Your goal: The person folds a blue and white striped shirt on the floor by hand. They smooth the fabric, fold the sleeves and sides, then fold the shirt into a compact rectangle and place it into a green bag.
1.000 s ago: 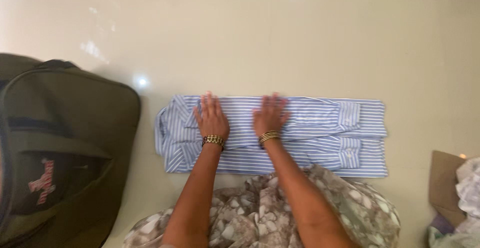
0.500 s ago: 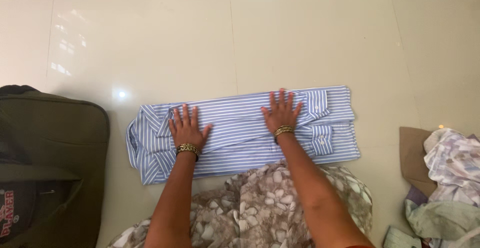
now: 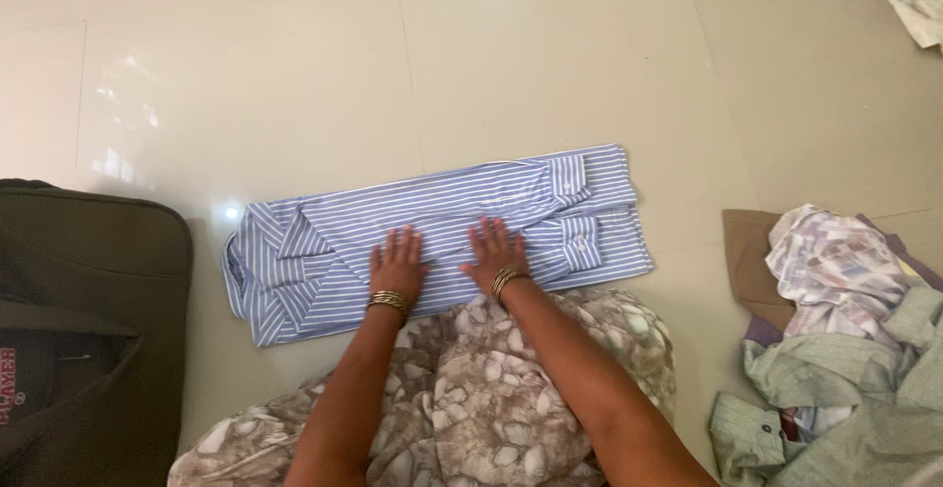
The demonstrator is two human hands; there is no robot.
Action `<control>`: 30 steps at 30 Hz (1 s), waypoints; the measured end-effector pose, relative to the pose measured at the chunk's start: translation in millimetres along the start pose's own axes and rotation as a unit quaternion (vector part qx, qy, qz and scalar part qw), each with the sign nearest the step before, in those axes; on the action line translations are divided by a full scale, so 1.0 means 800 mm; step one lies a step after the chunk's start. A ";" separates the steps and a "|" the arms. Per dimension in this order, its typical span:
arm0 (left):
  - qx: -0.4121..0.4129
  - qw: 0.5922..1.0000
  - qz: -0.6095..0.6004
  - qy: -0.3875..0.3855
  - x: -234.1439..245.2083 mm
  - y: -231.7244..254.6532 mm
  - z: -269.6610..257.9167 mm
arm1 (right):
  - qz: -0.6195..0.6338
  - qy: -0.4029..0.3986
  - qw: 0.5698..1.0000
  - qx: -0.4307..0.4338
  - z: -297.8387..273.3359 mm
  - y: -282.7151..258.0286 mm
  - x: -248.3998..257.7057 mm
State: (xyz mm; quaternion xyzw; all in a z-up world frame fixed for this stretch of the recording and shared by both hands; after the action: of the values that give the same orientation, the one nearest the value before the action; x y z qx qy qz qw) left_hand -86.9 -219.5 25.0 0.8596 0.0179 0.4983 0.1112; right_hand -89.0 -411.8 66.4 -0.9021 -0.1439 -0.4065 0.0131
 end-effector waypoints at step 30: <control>-0.078 0.974 -0.075 0.201 0.057 -0.068 -0.042 | 0.411 0.301 0.766 -0.391 0.081 0.243 -0.055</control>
State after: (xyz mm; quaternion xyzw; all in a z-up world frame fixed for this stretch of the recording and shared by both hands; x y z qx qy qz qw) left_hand -88.9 -154.0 68.7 0.7267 0.0654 0.6511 0.2090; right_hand -17.0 -599.7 8.9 -0.6330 0.4238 -0.6342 -0.1320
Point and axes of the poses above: each hand's wrist, its own z-axis towards the middle knuckle, its own x-axis out of the back of the hand, y = z × x, the point moved 2 cm from there along z, towards the middle knuckle, and after that the axes turned 13 degrees about -z, right-handed, at the moved point
